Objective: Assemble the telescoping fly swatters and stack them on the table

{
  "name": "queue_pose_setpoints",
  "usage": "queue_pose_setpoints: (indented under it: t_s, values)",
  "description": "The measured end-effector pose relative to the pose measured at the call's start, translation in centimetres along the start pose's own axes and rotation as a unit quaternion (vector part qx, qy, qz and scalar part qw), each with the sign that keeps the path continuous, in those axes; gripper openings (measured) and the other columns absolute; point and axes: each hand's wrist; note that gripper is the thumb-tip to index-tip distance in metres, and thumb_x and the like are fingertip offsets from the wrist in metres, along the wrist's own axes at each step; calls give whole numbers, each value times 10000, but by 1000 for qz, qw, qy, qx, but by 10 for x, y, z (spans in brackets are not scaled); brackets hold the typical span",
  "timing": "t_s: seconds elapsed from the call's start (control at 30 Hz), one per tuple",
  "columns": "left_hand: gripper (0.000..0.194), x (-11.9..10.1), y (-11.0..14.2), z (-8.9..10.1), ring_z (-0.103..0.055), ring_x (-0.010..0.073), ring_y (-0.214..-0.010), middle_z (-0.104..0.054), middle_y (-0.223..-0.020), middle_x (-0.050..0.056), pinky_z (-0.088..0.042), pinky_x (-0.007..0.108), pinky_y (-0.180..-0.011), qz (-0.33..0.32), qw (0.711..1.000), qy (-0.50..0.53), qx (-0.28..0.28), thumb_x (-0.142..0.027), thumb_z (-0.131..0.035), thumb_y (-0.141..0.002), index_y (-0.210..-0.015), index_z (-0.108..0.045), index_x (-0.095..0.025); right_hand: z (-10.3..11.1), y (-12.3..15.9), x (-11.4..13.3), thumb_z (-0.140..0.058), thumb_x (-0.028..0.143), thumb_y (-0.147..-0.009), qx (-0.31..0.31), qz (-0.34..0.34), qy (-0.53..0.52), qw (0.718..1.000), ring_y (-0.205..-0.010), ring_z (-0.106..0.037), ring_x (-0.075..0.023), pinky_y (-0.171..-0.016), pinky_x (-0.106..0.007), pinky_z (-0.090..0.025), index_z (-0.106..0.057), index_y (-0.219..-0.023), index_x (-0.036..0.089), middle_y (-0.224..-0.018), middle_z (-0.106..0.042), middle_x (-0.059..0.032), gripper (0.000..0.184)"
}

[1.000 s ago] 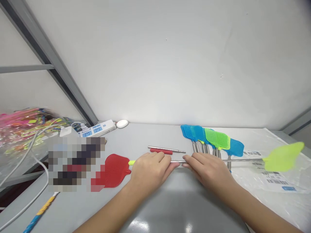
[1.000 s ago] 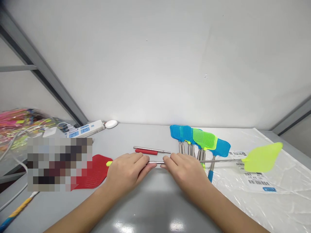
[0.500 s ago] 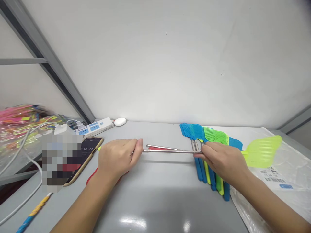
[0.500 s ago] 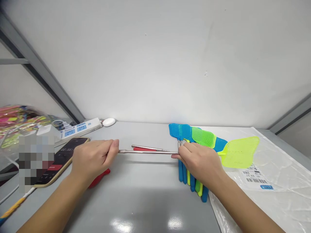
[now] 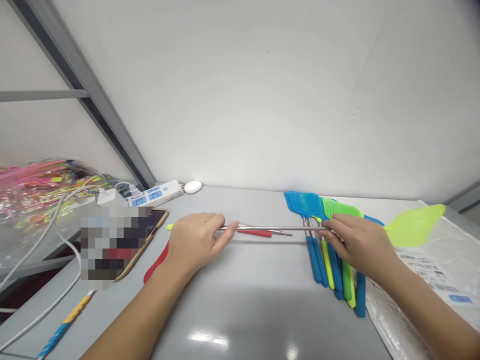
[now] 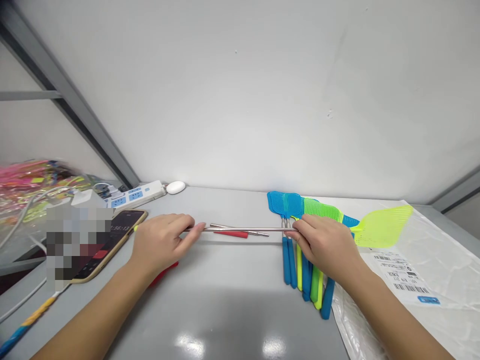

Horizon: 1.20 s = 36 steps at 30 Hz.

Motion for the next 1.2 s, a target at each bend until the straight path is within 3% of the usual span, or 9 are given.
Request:
queue_pose_setpoints:
  t_s: [0.13, 0.23, 0.37, 0.5, 0.63, 0.73, 0.97, 1.2]
  values:
    - [424, -29, 0, 0, -516, 129, -554, -577, -594, -9, -281, 280, -534, -51, 998, 45, 14, -505, -503, -939, -678, -600, -185, 5, -3, 24, -508, 354, -975, -22, 19, -11, 1000, -608, -490, -145, -593, -281, -282, -636, -822, 188, -672, -579, -2, 260]
    - [385, -49, 2, -3, -495, 124, -555, -571, -631, -13, -287, 284, -544, -102, 992, 76, 21, -464, -494, -960, -712, -600, -190, 6, -4, 51, -451, 320, -1000, -17, 39, -21, 999, -578, -450, -157, -603, -296, -277, -613, -764, 185, -643, -553, -5, 316]
    - [328, -59, 5, -12, -481, 128, -571, -542, -640, -14, -278, 289, -559, -135, 986, 93, 39, -409, -465, -986, -785, -607, -192, 2, -2, 71, -435, 319, -1008, -4, 35, -28, 999, -567, -444, -157, -583, -302, -250, -603, -756, 187, -624, -526, 5, 331]
    - [220, -64, 6, -16, -504, 147, -653, -541, -692, -9, -288, 305, -614, -187, 973, 103, 88, -333, -447, -999, -908, -599, -203, -2, -1, 74, -440, 283, -1005, 1, 44, -34, 998, -565, -452, -157, -582, -308, -242, -640, -850, 186, -625, -523, 11, 272]
    - [139, -67, 6, -12, -486, 151, -666, -522, -700, -12, -281, 319, -641, -194, 969, 101, 110, -212, -441, -981, -993, -580, -212, -1, 0, 73, -464, 257, -994, -3, 53, -33, 998, -563, -443, -152, -577, -306, -236, -659, -946, 191, -631, -517, 15, 212]
    - [164, -66, 5, -11, -477, 148, -657, -514, -695, -13, -274, 322, -642, -195, 969, 104, 107, -217, -414, -989, -959, -575, -214, -1, 0, 71, -471, 271, -993, -5, 57, -31, 998, -565, -435, -145, -572, -299, -234, -656, -992, 199, -635, -511, 20, 198]
    - [183, -59, 3, -17, -497, 126, -645, -549, -689, -25, -257, 313, -641, -198, 973, 100, 58, -291, -435, -1007, -932, -580, -209, 1, -5, 67, -442, 332, -1011, -5, 50, -42, 998, -561, -432, -127, -560, -294, -227, -627, -810, 204, -616, -491, 24, 301]
    - [253, -54, -2, -14, -491, 110, -606, -542, -638, -28, -231, 314, -625, -203, 975, 84, 23, -322, -434, -1013, -856, -592, -201, 1, -9, 65, -421, 353, -1020, 10, 51, -40, 998, -553, -454, -115, -552, -285, -230, -616, -790, 204, -603, -506, 28, 336]
Point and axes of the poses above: each hand's wrist, its own y-axis away from the middle knuckle, its own z-axis out of the back of the hand, x = y × z
